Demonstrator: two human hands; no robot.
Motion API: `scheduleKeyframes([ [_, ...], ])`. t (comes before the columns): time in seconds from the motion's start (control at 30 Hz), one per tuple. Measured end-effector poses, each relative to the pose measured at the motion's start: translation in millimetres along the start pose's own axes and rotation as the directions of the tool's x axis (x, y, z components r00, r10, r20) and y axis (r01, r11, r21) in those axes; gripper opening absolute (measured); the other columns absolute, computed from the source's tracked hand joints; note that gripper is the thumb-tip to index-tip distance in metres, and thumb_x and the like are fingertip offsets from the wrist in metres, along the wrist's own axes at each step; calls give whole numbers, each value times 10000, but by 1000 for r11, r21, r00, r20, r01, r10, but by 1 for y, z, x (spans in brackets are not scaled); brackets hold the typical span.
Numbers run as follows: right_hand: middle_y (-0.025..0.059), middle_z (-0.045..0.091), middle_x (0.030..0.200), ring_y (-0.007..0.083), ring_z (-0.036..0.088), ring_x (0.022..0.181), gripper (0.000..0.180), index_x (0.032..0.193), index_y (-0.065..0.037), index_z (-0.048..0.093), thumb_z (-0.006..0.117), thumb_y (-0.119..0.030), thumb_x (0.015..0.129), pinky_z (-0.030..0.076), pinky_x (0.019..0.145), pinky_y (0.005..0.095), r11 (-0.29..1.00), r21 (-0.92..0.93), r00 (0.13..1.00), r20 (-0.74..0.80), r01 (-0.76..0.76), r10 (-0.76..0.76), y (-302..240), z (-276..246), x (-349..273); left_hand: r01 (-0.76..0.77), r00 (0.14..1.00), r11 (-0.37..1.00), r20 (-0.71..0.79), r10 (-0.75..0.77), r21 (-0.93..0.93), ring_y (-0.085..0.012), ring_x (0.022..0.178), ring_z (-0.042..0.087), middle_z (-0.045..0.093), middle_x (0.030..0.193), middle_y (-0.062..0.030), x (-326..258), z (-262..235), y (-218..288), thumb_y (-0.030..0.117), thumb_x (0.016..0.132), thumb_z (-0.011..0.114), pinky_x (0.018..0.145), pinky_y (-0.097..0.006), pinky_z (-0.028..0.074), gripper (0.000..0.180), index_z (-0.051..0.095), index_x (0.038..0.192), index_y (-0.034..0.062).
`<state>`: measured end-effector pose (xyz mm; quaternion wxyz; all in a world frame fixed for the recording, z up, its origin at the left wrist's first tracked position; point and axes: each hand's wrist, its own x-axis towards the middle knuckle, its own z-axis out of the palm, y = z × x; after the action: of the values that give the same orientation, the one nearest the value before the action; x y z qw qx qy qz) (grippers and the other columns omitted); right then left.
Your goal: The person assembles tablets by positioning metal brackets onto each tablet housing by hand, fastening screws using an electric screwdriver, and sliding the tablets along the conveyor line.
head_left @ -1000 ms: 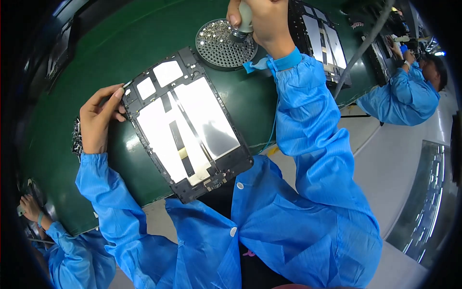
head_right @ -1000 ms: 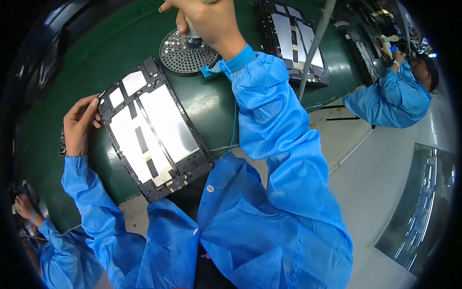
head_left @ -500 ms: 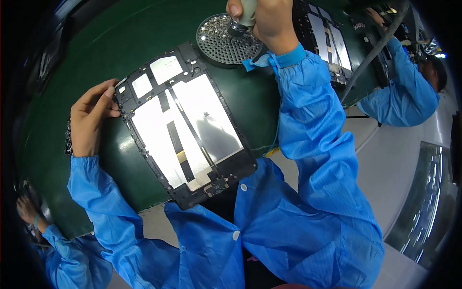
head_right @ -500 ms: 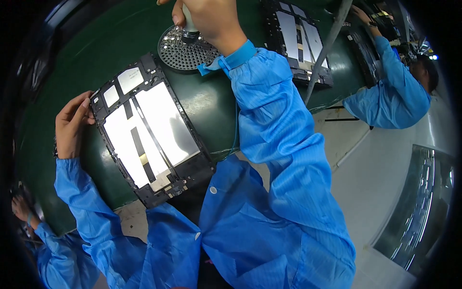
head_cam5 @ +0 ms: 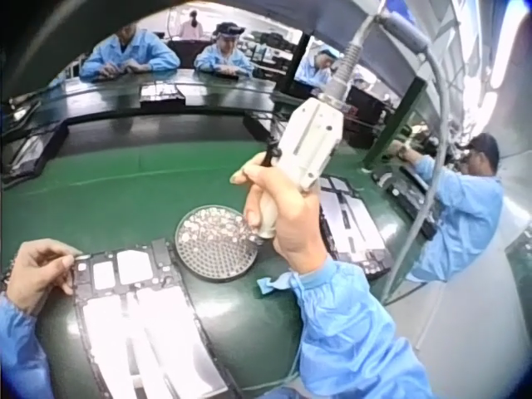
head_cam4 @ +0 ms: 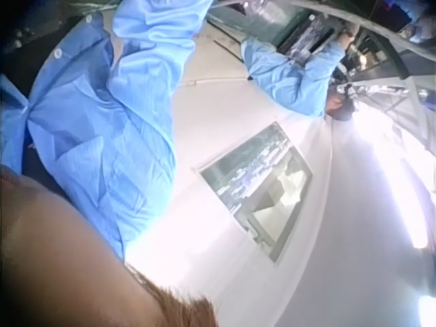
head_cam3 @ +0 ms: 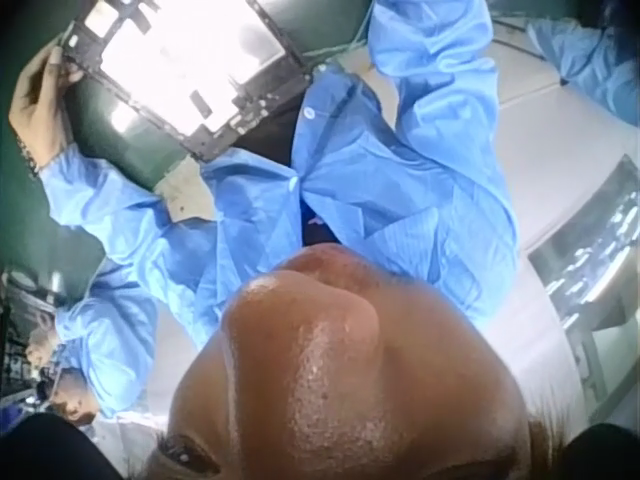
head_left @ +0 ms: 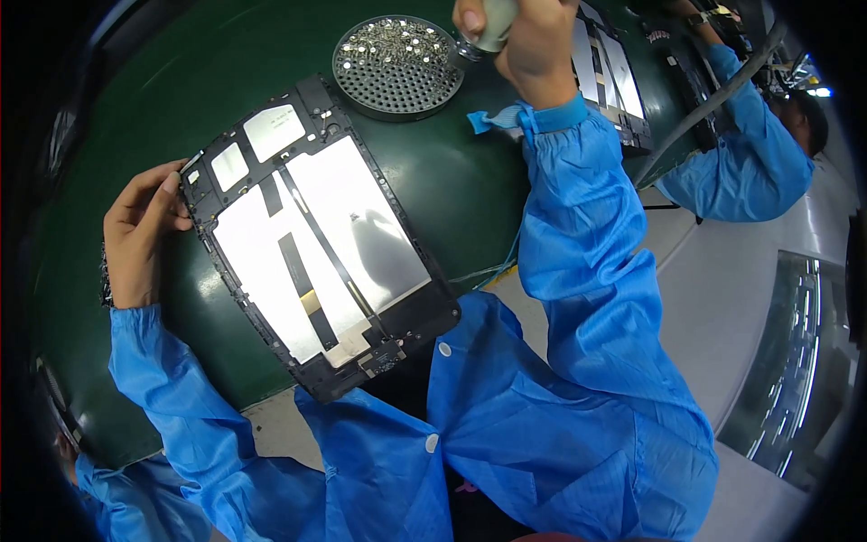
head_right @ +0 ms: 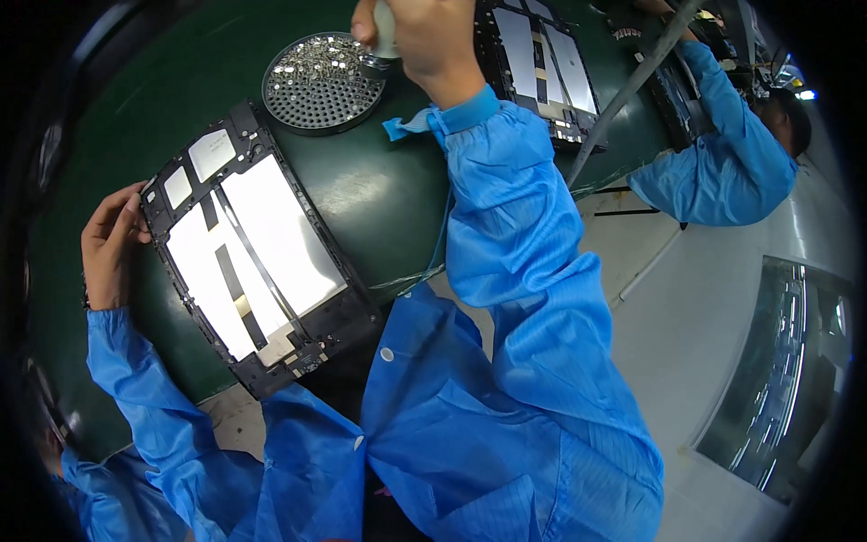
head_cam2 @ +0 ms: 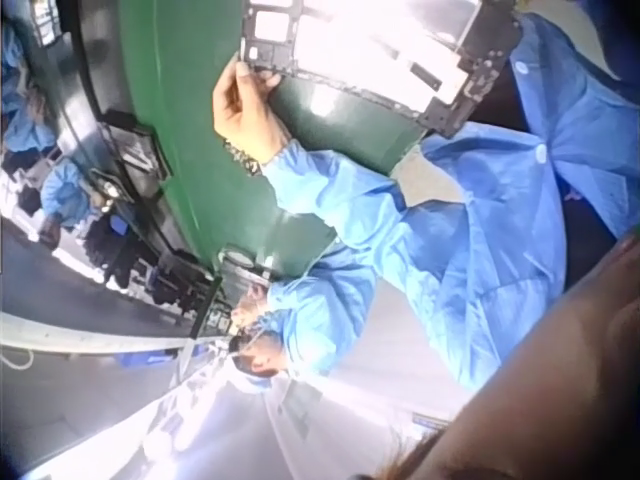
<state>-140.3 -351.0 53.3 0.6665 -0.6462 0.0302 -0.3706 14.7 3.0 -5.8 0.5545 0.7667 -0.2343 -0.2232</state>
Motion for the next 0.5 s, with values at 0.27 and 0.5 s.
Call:
scheduleKeyframes([
  [0.27,82,627,622,126,518,430,175,846,51,664,642,-116,893,436,426,249,999,38,997,71,-36,33,2,2,-4,4,1000,1000,-7,-4,30,-67,741,589,654,850,-20,0,-1,-1,177,981,657,668,-205,497,266,711,1184,15],
  [0.5,81,621,619,124,515,430,173,849,53,653,634,-112,898,441,430,251,999,28,998,61,-21,20,4,7,-7,1,1000,1000,-8,0,30,-68,755,595,664,875,-22,-1,0,2,192,980,660,674,-206,503,278,708,1191,18],
])
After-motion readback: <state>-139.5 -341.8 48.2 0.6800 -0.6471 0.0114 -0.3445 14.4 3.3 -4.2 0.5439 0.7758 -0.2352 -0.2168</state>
